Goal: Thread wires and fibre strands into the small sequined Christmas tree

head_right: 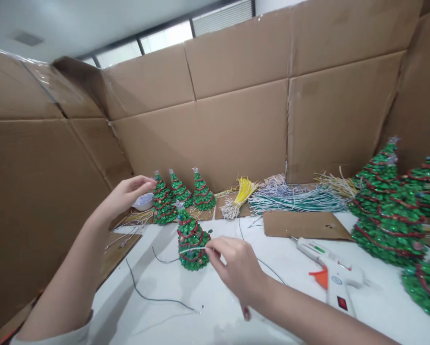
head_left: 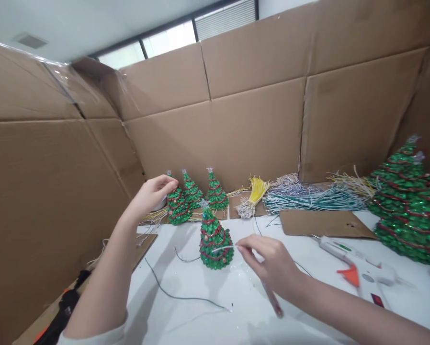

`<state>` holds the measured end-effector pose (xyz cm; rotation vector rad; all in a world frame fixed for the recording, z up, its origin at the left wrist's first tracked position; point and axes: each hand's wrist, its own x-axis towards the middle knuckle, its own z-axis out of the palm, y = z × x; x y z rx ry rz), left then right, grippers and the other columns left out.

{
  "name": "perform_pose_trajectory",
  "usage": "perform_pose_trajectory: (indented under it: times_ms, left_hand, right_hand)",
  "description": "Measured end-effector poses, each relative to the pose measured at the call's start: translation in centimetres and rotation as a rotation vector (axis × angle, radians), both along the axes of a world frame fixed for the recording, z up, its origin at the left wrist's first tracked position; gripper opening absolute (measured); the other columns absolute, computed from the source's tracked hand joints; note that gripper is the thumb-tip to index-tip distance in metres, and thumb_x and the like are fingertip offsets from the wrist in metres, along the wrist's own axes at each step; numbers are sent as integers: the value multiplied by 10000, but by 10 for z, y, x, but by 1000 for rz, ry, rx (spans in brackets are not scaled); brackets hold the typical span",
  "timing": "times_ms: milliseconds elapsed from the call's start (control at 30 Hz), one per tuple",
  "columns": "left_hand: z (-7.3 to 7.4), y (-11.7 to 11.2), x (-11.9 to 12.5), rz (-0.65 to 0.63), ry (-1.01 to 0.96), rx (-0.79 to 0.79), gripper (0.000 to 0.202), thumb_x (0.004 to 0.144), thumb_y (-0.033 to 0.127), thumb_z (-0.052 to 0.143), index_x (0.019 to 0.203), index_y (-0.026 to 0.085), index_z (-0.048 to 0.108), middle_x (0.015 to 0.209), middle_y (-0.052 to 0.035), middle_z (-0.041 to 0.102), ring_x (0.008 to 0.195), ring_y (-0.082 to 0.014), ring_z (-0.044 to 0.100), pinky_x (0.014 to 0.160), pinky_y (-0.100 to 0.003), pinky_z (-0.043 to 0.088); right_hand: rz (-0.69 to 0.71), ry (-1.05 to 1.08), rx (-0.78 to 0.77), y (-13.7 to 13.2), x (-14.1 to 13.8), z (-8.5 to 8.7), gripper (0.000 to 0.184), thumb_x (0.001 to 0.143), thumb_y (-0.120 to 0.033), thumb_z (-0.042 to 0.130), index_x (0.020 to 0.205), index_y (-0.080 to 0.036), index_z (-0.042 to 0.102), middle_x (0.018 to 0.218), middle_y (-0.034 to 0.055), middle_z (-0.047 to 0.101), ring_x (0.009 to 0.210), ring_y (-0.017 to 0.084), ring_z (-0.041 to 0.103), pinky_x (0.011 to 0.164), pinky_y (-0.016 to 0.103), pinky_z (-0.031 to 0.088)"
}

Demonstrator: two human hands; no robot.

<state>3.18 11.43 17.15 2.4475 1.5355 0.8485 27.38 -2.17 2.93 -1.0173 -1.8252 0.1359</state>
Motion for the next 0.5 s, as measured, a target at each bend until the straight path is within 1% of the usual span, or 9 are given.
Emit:
perform_pose_trajectory:
  times_ms: [33,67,133,200,267,367,500]
  left_hand:
    - [-3,-11,7,-97,-9,-42,356,808,471,442,938,182,603,960,-30,663,889,-186,596,783,-262,455]
    - [-6,-19,14,-157,-15,-54,354,811,472,442,927,181,605,962,-32,659,894,-184,591,794,-268,451]
    - [-17,-31,29,-238,-39,-89,339,828,456,429,966,192,592,1018,-31,641,924,-179,580,817,-283,445]
    - [-28,-36,41,-322,-52,-149,326,836,439,427,1000,203,581,1057,-28,625,968,-177,566,835,-286,438]
    - [-37,-36,48,-391,-72,-196,319,847,427,415,989,196,584,1035,-33,627,949,-172,567,814,-276,441]
    - [-44,-34,51,-425,-117,-201,323,859,414,399,925,173,603,945,-40,637,864,-160,572,755,-257,441]
    - [-46,-33,49,-409,-161,-202,322,850,412,419,916,161,610,903,-42,646,812,-155,568,703,-243,437]
  right_hand:
    - [-16,11,4,0,4,6,194,863,-206,421,782,-179,595,679,5,642,592,114,574,582,218,402]
    - [-36,17,6,1,8,11,194,861,-209,422,779,-180,595,677,5,641,584,111,569,580,217,405]
    - [-86,24,3,1,15,19,184,854,-217,433,779,-184,599,700,6,653,582,109,568,581,214,408]
    - [-133,23,-4,1,20,25,167,844,-219,451,784,-189,605,720,3,663,586,108,570,577,212,403]
    - [-158,18,-11,0,24,29,154,836,-213,464,781,-191,606,718,-6,664,583,103,566,565,206,391]
    - [-156,22,-15,0,27,33,149,833,-198,469,769,-188,603,716,-16,661,583,93,557,563,196,378]
    - [-156,24,-22,4,29,34,145,836,-200,467,780,-189,600,728,-15,658,594,94,554,566,195,373]
